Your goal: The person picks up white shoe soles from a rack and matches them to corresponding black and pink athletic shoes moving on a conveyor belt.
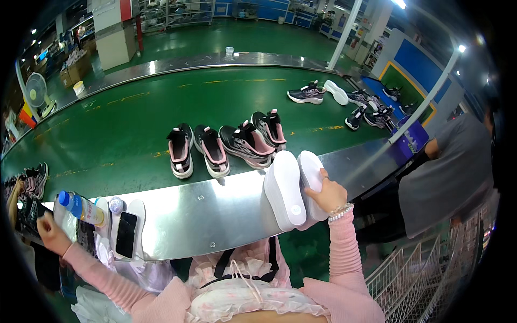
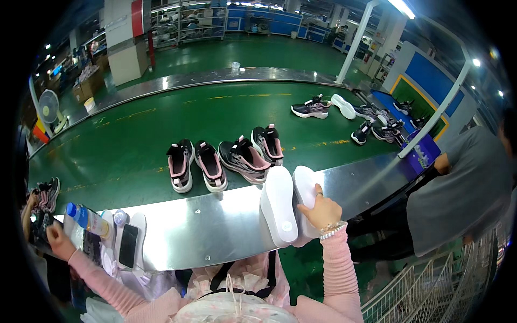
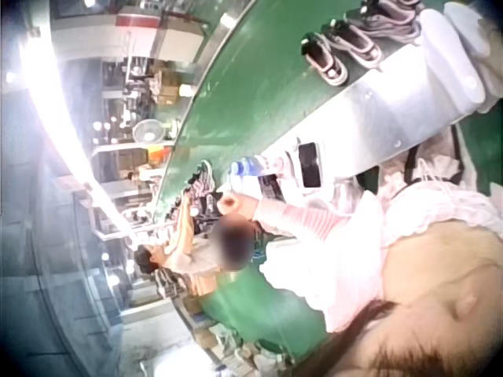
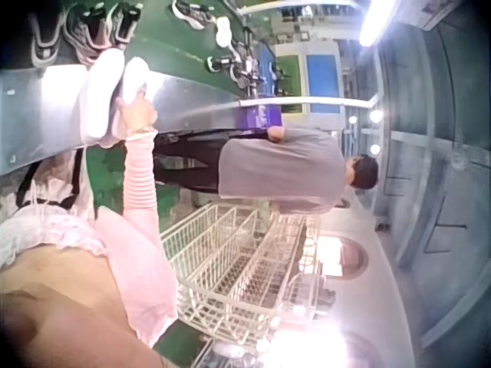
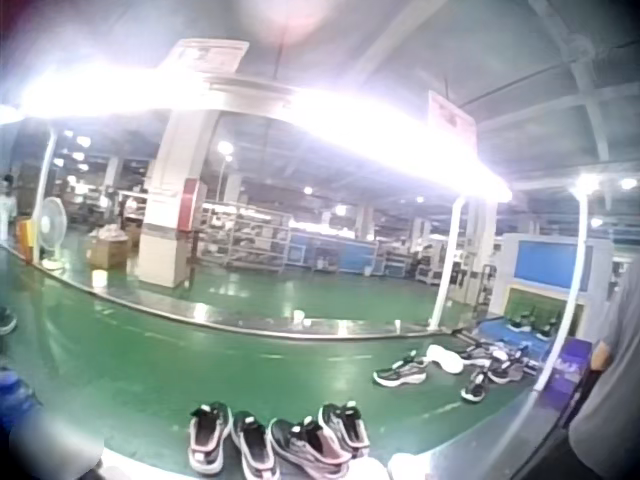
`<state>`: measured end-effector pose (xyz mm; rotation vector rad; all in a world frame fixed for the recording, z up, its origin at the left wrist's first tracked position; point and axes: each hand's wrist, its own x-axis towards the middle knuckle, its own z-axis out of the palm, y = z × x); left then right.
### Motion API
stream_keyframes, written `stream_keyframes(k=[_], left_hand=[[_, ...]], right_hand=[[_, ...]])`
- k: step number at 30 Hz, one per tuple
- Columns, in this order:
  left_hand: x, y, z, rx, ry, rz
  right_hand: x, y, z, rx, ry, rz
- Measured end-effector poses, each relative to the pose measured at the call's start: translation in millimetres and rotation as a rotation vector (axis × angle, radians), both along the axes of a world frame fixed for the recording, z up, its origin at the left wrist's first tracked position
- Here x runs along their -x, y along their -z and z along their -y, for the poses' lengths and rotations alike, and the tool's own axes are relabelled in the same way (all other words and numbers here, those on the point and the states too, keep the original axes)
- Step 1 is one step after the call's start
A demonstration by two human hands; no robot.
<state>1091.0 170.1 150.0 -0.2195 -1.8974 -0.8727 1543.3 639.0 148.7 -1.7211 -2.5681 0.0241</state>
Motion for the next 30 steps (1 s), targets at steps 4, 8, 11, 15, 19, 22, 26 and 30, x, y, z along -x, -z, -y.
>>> stream_keyframes(k=[4, 8, 11, 15, 19, 22, 26, 30], left_hand=[[57, 67, 122, 0.113, -0.085, 0.386], [35, 83, 86, 0.458, -0.145, 0.35], [-45, 29, -15, 0.034, -0.058, -0.053], [-77, 65, -191, -0.272, 0.913, 0.268], [-94, 90, -372, 0.275, 1.057, 0.229], [-71, 106, -413, 0.288, 1.071, 0.563], [-43, 99, -423, 0.555, 1.032, 0.668], [-29, 103, -419, 0.613, 1.144, 0.66]], right_hand=[[2, -9, -1, 0.009, -0.038, 0.025], [-14, -26, -6, -0.057, 0.044, -0.04], [-6, -58, -9, 0.283, -0.131, -0.499], [74, -59, -19, 0.611, -0.552, -0.612], [157, -16, -53, 0.893, -0.827, -0.549], [211, 5, -73, 0.233, -1.311, -0.255], [240, 10, -62, 0.475, -1.128, -0.169], [263, -15, -18, 0.485, -0.776, 0.071]])
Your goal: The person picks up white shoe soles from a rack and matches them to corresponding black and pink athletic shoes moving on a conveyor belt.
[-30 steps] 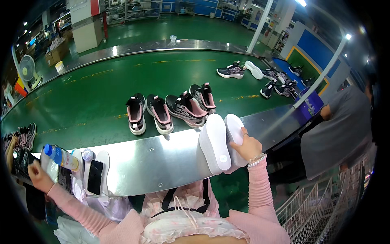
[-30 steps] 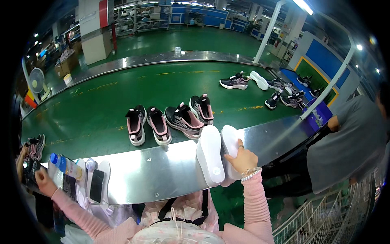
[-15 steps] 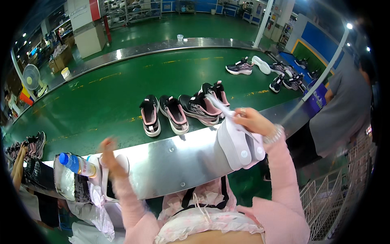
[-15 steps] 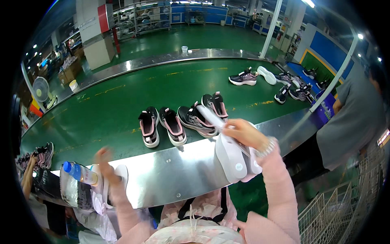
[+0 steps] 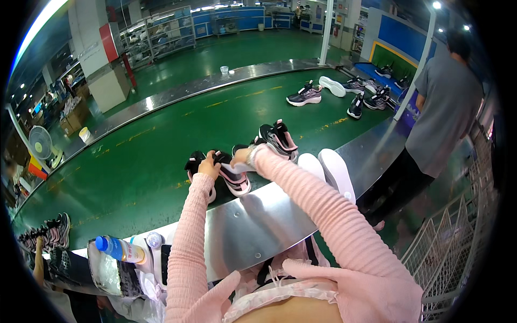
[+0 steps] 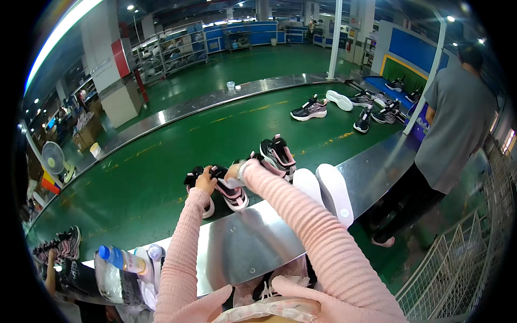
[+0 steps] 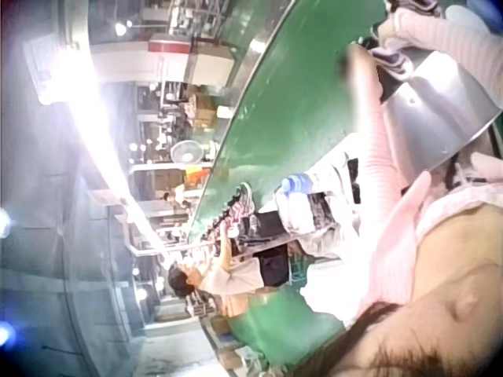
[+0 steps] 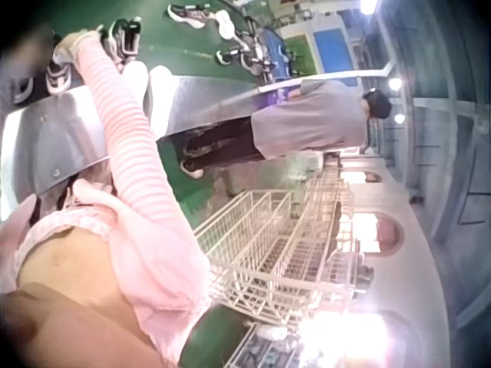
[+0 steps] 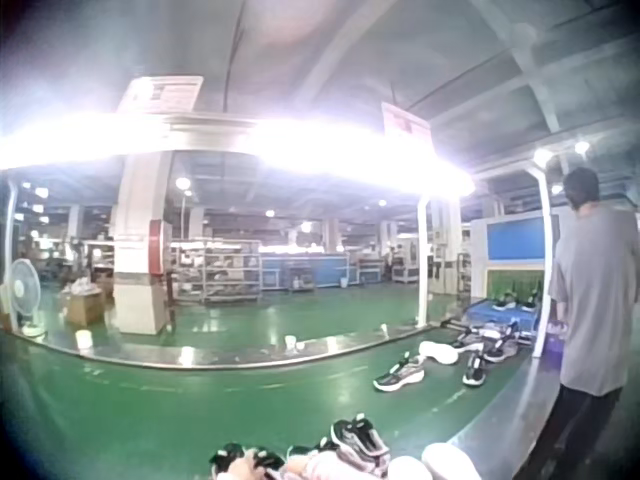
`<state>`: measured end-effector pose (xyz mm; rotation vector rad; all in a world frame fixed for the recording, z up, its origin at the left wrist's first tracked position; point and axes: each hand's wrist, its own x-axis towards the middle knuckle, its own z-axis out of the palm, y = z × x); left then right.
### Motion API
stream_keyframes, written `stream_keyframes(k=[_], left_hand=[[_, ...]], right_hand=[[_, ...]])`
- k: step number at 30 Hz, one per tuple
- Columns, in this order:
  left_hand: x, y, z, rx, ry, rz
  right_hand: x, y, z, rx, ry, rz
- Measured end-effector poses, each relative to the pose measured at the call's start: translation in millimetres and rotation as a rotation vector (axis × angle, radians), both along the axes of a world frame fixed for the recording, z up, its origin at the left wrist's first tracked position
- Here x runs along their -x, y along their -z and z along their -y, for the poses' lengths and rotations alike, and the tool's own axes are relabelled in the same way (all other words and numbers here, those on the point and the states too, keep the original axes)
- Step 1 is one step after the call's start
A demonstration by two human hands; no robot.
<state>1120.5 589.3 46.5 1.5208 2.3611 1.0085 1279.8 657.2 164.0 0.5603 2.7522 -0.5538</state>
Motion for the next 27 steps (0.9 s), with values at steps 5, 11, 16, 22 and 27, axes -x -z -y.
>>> stream_keyframes(k=[5, 11, 16, 22, 27], left_hand=[[-8, 8, -6, -0.037, 0.053, -0.051], [7, 15, 0, -0.17, 0.007, -0.006], [5, 6, 15, -0.221, 0.055, 0.045], [-2, 9, 16, -0.241, 0.054, 0.017], [8, 13, 33, -0.288, 0.039, -0.042]], right_hand=[[19, 41, 19, -0.343, -0.042, -0.057], [38, 35, -18, -0.342, -0.18, 0.109], [51, 48, -2, -0.383, -0.222, 0.152], [59, 88, 28, -0.278, 0.202, -0.177], [94, 95, 33, -0.306, 0.089, 0.072]])
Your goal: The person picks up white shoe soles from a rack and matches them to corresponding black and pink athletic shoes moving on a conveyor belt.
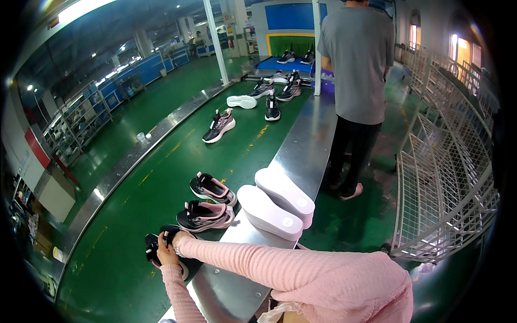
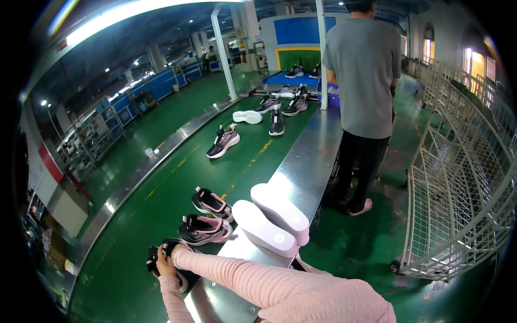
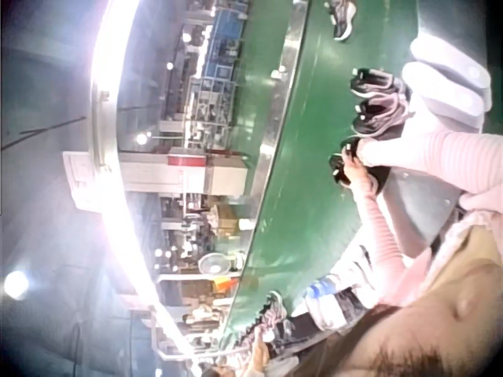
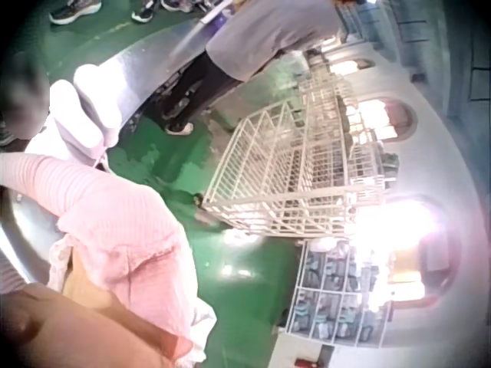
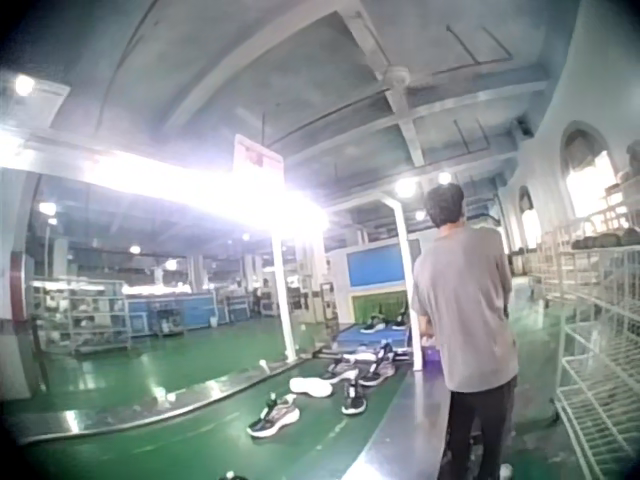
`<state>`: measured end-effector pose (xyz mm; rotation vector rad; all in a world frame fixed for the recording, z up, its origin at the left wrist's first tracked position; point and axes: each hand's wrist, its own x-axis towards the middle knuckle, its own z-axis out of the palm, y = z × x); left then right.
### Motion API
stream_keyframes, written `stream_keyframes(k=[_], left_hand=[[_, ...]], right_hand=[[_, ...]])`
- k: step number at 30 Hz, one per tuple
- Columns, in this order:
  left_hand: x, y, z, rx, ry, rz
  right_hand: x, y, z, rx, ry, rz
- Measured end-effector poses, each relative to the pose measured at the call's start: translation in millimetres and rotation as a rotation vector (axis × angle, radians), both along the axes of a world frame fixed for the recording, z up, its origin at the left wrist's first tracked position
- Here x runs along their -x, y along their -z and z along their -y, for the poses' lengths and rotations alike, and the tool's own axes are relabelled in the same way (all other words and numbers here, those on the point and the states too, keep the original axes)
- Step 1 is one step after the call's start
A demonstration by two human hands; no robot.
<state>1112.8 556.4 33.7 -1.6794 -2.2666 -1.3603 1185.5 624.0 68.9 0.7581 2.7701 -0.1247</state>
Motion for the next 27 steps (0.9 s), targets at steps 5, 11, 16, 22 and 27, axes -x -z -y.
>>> stream_keyframes(k=[5, 11, 16, 22, 27], left_hand=[[-9, -1, -10, 0.031, 0.034, -0.007], [-12, -8, 0, 0.121, -0.065, -0.066], [-38, -18, -32, 0.135, -0.063, -0.09], [-60, -51, 7, -0.138, -0.207, -0.349], [-93, -84, -24, 0.838, 0.03, -0.268]], right_hand=[[5, 32, -27, 0.113, 0.046, -0.028], [-15, -12, -7, 0.176, 0.051, -0.127], [-5, 11, 27, -0.545, 0.645, 0.164], [-111, -82, 1, 0.157, -0.032, -0.347], [-179, -73, -66, -0.242, -0.18, -0.017]])
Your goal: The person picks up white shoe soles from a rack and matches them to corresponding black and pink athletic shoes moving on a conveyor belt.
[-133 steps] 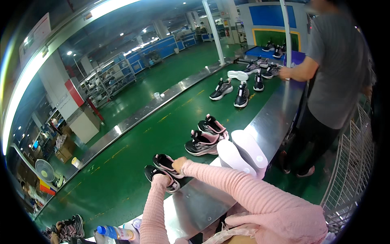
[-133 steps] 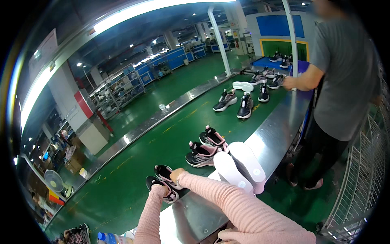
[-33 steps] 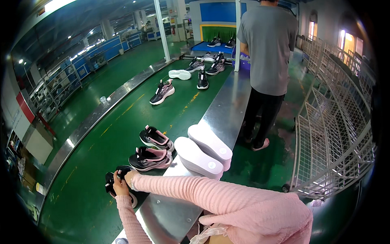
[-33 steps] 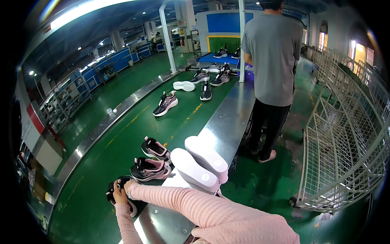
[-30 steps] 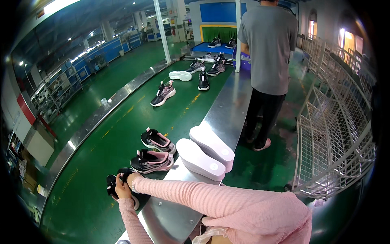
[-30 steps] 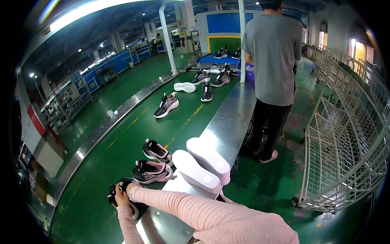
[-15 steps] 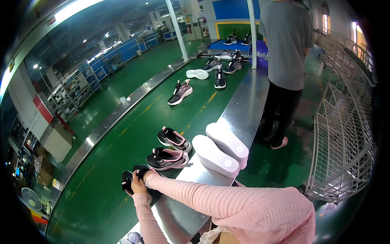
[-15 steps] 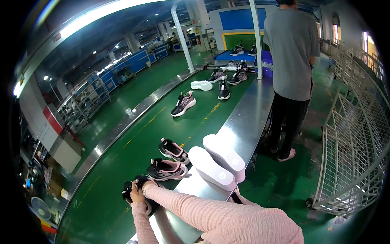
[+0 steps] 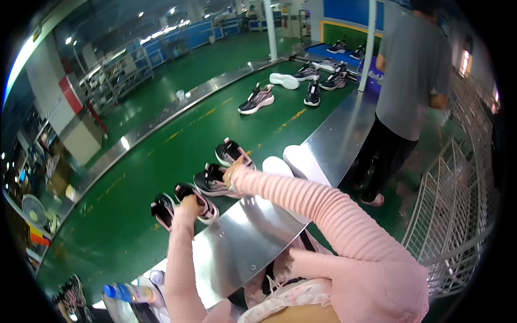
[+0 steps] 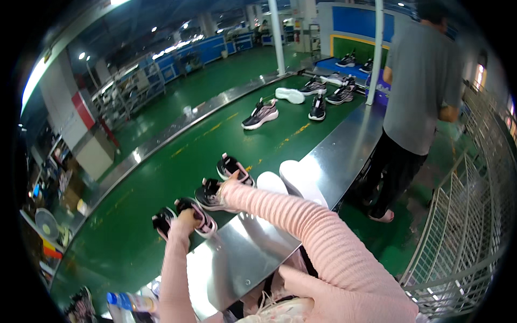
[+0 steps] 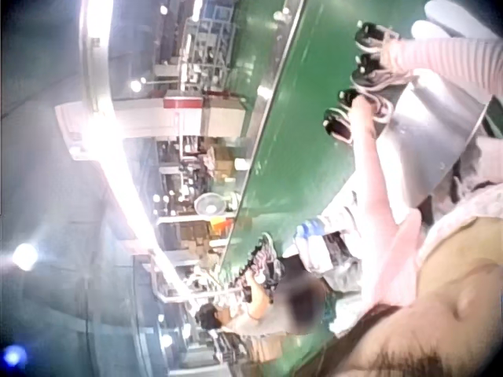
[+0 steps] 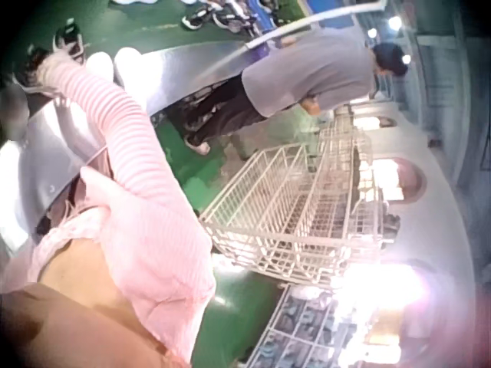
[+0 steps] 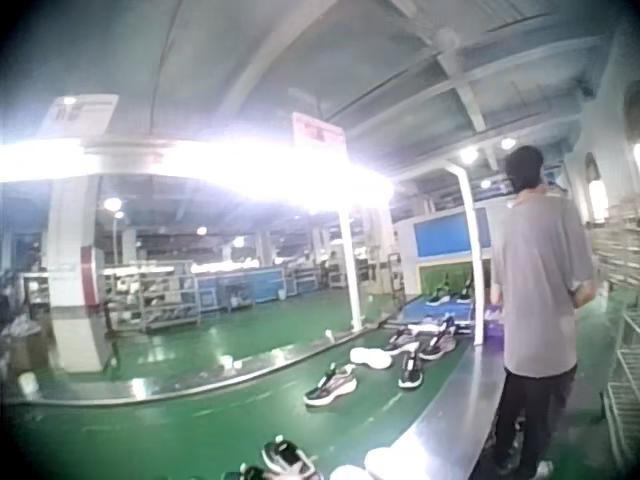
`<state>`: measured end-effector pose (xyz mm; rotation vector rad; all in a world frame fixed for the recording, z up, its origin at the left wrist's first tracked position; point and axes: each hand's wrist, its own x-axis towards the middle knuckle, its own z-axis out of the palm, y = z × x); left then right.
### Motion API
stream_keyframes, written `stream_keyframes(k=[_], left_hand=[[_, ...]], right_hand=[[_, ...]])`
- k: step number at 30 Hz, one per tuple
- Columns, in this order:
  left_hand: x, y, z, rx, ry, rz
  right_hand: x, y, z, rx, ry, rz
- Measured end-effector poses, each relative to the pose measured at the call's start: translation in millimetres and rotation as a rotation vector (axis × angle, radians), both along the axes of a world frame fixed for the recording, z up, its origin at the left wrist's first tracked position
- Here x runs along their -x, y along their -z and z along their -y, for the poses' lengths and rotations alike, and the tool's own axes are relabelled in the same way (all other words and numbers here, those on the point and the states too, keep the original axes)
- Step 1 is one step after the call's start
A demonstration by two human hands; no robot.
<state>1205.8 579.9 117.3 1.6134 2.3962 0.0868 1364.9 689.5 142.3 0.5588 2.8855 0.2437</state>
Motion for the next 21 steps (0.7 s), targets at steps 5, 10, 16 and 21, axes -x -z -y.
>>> stream_keyframes(k=[5, 10, 16, 21], left_hand=[[19, 9, -34, 0.424, -0.106, -0.127], [35, 47, -41, 0.491, -0.19, -0.068], [42, 51, -28, 0.442, -0.213, -0.03], [31, 42, -44, 0.463, -0.206, -0.019]], right_hand=[[1, 17, -20, 0.026, 0.175, 0.254], [4, 20, -36, 0.192, 0.242, 0.186], [-23, -6, -60, 0.245, 0.353, 0.042], [-48, 14, -79, 0.08, 0.274, 0.098]])
